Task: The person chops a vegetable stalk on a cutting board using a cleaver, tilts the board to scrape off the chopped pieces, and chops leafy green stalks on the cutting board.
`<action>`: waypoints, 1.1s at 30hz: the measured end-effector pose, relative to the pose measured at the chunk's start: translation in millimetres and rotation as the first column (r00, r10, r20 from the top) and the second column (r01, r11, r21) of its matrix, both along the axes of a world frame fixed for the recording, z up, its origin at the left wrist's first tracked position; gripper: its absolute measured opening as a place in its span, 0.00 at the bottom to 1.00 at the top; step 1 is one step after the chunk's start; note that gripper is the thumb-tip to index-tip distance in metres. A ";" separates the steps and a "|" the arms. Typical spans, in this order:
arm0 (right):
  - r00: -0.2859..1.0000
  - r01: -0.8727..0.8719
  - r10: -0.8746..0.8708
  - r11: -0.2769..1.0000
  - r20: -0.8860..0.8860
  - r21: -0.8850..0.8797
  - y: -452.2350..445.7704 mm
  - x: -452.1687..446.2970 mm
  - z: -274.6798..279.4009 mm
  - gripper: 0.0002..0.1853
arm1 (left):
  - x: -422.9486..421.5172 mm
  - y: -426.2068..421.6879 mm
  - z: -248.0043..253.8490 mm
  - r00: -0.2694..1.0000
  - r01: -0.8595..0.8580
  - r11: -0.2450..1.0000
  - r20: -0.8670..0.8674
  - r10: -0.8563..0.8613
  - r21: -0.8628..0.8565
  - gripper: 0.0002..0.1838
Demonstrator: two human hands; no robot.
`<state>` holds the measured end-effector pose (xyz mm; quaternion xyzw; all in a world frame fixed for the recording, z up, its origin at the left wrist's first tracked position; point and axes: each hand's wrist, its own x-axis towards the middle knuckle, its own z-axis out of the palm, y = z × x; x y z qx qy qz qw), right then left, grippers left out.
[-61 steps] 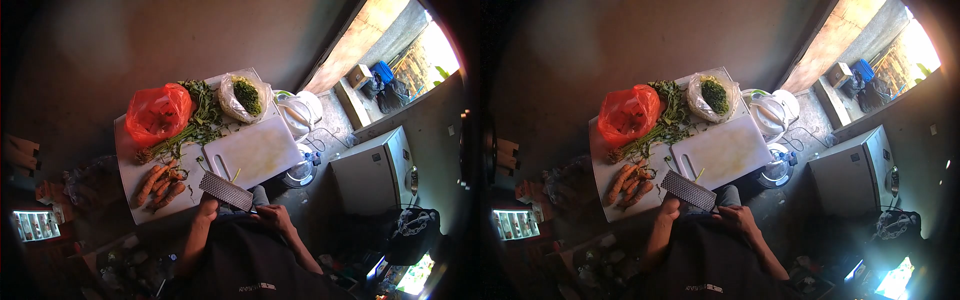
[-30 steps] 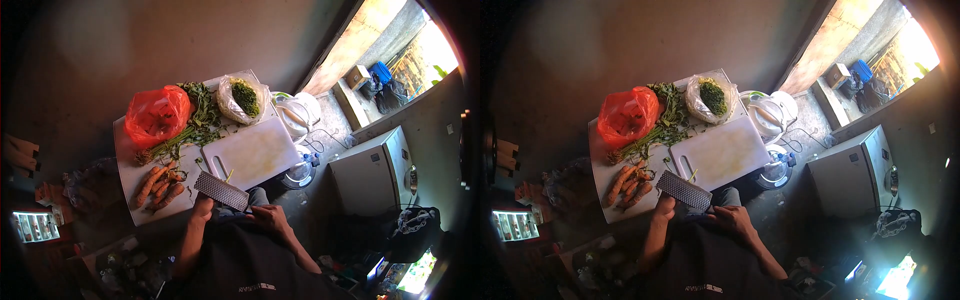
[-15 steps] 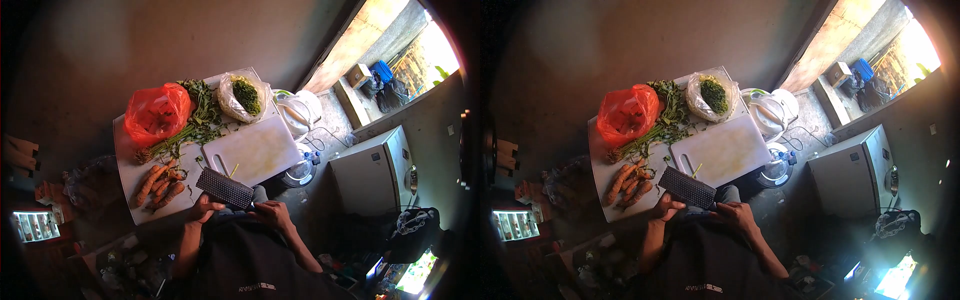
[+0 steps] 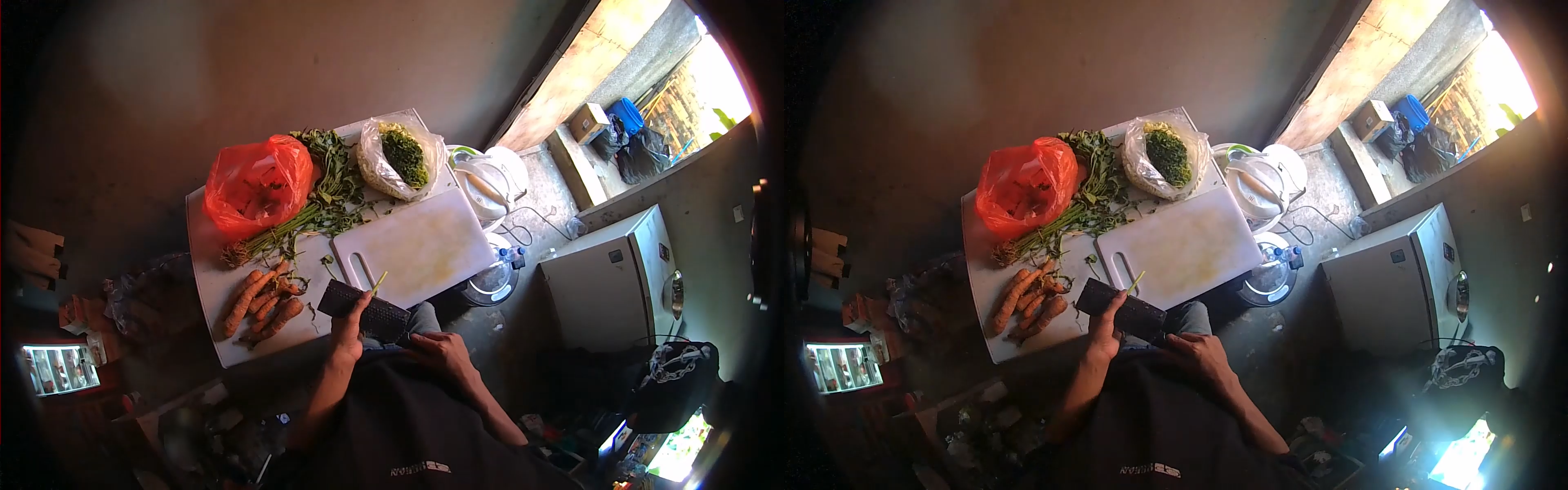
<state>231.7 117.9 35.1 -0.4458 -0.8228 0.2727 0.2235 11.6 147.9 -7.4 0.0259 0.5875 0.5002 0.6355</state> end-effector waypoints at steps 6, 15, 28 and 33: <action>0.999 0.042 -0.042 0.999 -0.019 0.018 1.7 -0.5 0.1 0.14 | -1.5 -1.2 -14.3 0.999 0.024 0.998 0.022 -0.023 -0.050 0.16; 0.991 0.127 -0.125 0.992 -0.039 0.026 3.8 3.1 -6.6 0.15 | -38.8 -14.2 -41.6 0.691 -0.162 0.940 0.715 -0.108 0.299 0.04; 0.969 0.171 -0.157 0.984 -0.190 0.058 1.7 3.8 -12.2 0.16 | -19.5 -1.5 9.8 0.927 -0.006 0.942 0.354 -0.121 0.336 0.13; 0.971 0.174 -0.165 0.984 -0.172 0.041 -1.0 6.9 -11.3 0.16 | -19.5 2.3 -21.1 0.941 0.198 0.822 0.133 -0.313 0.534 0.16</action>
